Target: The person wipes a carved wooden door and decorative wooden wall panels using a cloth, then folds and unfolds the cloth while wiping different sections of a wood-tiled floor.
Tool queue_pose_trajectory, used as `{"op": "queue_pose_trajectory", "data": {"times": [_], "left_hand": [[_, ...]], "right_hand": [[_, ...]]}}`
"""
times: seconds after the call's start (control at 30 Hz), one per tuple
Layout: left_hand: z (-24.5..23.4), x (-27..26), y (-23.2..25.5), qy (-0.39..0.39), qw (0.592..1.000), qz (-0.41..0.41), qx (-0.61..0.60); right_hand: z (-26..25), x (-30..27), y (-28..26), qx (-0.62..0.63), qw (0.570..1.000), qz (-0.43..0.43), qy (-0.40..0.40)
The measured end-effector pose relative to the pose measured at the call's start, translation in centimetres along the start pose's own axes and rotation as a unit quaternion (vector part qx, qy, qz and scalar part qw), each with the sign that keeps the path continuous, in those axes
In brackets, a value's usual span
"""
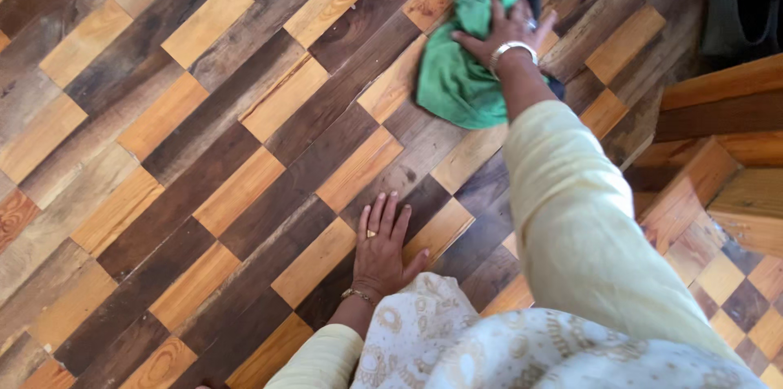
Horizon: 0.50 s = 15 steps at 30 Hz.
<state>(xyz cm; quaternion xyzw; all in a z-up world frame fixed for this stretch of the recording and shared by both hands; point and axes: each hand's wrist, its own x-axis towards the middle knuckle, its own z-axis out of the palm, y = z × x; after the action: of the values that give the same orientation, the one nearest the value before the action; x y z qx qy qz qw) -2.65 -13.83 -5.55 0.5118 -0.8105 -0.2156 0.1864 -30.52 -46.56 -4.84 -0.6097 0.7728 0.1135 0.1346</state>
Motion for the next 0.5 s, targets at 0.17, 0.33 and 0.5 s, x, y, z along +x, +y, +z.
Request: {"op": "queue_pose_trajectory", "data": {"times": [0.17, 0.33, 0.5], "left_hand": [[0.0, 0.0, -0.1, 0.005, 1.0, 0.007, 0.01], [0.5, -0.9, -0.7, 0.025, 1.0, 0.007, -0.001], [-0.4, -0.3, -2.1, -0.023, 0.999, 0.005, -0.027]], "right_hand": [[4.2, -5.1, -0.9, -0.024, 0.999, -0.013, 0.018], [8.6, -20.2, -2.0, -0.014, 0.992, -0.127, 0.012], [9.6, -29.0, 5.0, 0.065, 0.993, 0.095, -0.018]]}}
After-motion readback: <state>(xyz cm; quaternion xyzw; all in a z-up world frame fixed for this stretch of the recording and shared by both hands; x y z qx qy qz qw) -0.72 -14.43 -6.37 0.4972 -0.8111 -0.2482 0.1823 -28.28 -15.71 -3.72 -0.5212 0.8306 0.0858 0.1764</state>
